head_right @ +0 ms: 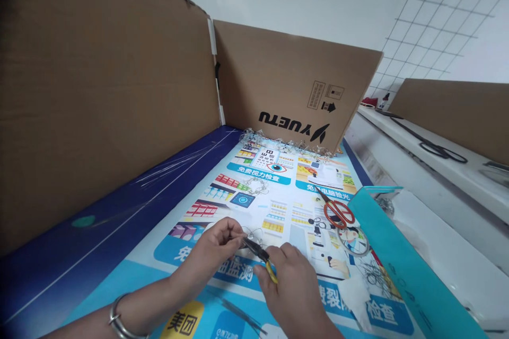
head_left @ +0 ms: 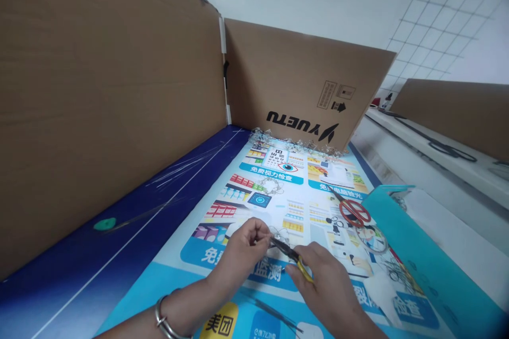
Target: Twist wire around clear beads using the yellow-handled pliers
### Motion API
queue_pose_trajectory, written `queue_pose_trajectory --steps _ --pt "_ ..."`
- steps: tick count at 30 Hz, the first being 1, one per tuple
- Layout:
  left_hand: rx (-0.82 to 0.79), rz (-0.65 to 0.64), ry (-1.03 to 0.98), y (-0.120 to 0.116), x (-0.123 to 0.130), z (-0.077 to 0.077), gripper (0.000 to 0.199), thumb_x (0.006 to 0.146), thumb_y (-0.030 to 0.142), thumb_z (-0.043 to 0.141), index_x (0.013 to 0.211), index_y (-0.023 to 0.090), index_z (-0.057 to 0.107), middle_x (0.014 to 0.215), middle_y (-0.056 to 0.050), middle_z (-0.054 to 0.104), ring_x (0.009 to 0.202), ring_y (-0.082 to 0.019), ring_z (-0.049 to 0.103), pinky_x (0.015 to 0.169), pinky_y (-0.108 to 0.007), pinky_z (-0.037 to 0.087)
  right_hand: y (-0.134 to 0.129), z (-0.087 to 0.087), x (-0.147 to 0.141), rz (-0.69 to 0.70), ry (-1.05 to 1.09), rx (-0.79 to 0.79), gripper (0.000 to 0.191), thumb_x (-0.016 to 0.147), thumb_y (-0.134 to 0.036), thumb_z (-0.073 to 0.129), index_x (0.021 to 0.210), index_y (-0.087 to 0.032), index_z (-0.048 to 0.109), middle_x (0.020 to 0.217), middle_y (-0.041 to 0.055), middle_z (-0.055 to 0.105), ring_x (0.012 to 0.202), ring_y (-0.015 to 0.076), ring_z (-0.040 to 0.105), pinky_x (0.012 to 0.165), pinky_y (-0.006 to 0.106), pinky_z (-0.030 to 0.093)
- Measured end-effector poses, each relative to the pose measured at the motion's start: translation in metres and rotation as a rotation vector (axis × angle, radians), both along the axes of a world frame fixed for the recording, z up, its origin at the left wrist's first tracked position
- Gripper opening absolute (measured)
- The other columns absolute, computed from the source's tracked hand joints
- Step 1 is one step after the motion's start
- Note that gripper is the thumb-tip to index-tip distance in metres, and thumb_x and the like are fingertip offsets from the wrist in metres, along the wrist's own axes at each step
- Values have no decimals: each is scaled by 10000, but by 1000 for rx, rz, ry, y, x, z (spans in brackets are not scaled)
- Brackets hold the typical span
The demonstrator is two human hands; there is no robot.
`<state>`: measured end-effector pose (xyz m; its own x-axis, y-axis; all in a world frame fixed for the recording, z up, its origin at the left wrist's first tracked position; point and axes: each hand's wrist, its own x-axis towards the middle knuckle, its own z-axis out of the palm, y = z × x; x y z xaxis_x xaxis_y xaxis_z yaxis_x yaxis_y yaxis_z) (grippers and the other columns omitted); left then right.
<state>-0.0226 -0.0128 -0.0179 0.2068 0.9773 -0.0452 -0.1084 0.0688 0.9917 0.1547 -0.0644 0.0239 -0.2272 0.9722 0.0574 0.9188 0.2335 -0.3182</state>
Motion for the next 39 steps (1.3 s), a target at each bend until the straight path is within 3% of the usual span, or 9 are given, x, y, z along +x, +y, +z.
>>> queue_pose_trajectory --steps 21,39 --pt "61 182 -18 -8 0 6 148 755 289 584 778 175 492 696 17 549 580 -106 493 529 -210 410 -11 -3 -19 -67 -308 359 287 873 -388 436 1070 -210 546 829 71 532 772 223 501 666 331 351" --pt "66 191 -15 -5 2 4 146 758 293 586 787 182 497 703 17 569 590 -111 510 536 -206 421 -9 -4 -17 -65 -224 344 285 882 -395 421 1059 -213 550 842 67 541 779 211 515 664 308 353"
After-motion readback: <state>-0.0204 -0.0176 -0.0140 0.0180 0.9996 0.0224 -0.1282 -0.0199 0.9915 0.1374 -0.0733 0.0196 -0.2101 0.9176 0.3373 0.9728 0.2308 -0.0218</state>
